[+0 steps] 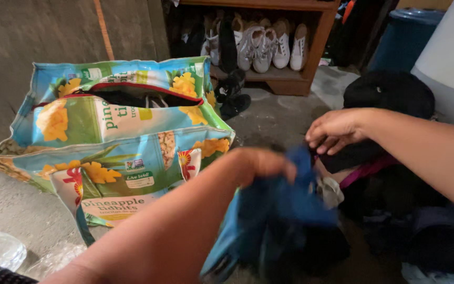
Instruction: The person packs various items into a reusable shopping bag. They place a blue cloth, a water bottle, a plastic-wrapped item, a green cloth, a red cloth, a pair of black shoes, and a pair of gloves into the bag.
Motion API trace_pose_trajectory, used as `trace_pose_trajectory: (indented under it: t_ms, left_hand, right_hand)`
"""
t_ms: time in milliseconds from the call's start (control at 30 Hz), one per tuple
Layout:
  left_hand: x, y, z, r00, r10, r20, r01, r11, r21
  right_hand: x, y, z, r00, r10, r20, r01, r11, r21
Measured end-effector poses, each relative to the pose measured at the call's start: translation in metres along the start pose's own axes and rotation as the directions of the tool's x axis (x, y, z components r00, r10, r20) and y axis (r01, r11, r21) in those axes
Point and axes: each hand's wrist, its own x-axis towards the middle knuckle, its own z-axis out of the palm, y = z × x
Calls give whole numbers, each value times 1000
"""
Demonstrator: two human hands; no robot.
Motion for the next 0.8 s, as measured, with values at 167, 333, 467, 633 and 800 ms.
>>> trace_pose_trajectory:
  t_ms: [167, 333, 467, 633, 800]
  left_hand:
    - [26, -79, 48, 883, -204, 423, 233, 972, -16]
    - [22, -130, 60, 837, -139, 529, 333, 897, -292]
    - [6, -148, 48, 903, -417, 103, 426, 900, -90]
    - [20, -184, 22, 945, -227, -236, 290, 913, 285]
    - [71, -207, -27, 917, -188, -353, 267, 944, 192]
  right_hand:
    - [12, 4, 12, 997, 34, 64, -25, 990, -136]
    - [20, -4, 32, 996, 48, 76, -33, 981, -192]
    - [18, -12, 47, 994, 50, 98, -25, 969, -247]
    - [20, -27, 76, 987, 45, 152, 13, 931, -366]
    - [23, -45, 113, 967, 22, 255, 87, 907, -411]
